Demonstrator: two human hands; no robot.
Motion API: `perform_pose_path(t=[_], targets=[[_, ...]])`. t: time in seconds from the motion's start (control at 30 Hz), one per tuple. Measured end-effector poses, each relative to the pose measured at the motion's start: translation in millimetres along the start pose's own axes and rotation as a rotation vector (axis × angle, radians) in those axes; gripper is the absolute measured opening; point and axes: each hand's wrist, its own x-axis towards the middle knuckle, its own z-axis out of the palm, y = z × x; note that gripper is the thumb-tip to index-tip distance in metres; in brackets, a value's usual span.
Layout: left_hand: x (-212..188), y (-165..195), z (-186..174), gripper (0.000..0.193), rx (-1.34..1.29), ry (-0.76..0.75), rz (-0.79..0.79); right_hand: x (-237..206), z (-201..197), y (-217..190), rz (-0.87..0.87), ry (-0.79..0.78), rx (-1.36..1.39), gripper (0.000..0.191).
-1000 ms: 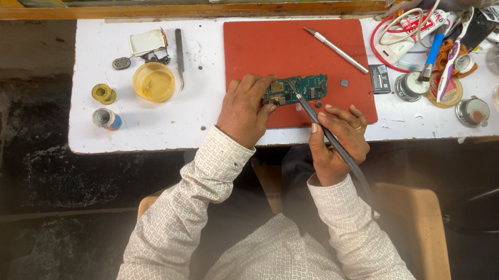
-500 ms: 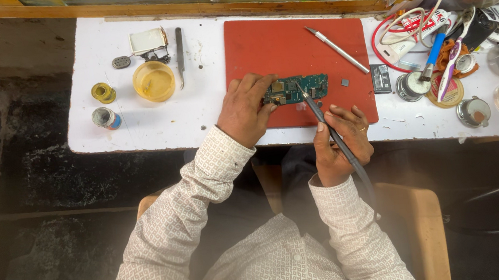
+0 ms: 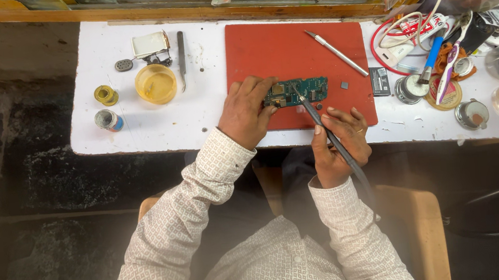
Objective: The person solders a green phone motherboard laid on a red mat, holding the board steady with one hand while applying a soldering iron to its components. They dip the iron tip in flux, reposition the board, and continue soldering different points on the board.
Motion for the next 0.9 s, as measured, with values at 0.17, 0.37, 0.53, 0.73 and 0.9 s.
perform_pose_path(t=[0.17,0.37,0.53,0.73,0.9], targets=[[0.2,0.1,0.3,0.053,0.001,-0.007,0.000,2.0,-0.3,-3.5,0.000,-0.016,-0.025,0.011],[0.8,-0.3,-0.5,0.053,0.002,-0.004,0.003,1.3,0.6,-2.0,-0.003,0.001,-0.014,0.010],[0.2,-0.5,0.1,0.053,0.011,-0.018,-0.013,-2.3,-0.6,1.6,0.008,0.021,0.017,0.011],[0.9,-1.9,1.4,0.053,0.012,-0.010,-0.003,-1.6,-0.9,1.2,0.003,0.022,0.015,0.011],[0.1,-2.1,1.3,0.055,0.012,0.016,0.022,1.2,-1.3,-3.0,-0.016,-0.014,-0.009,0.012]])
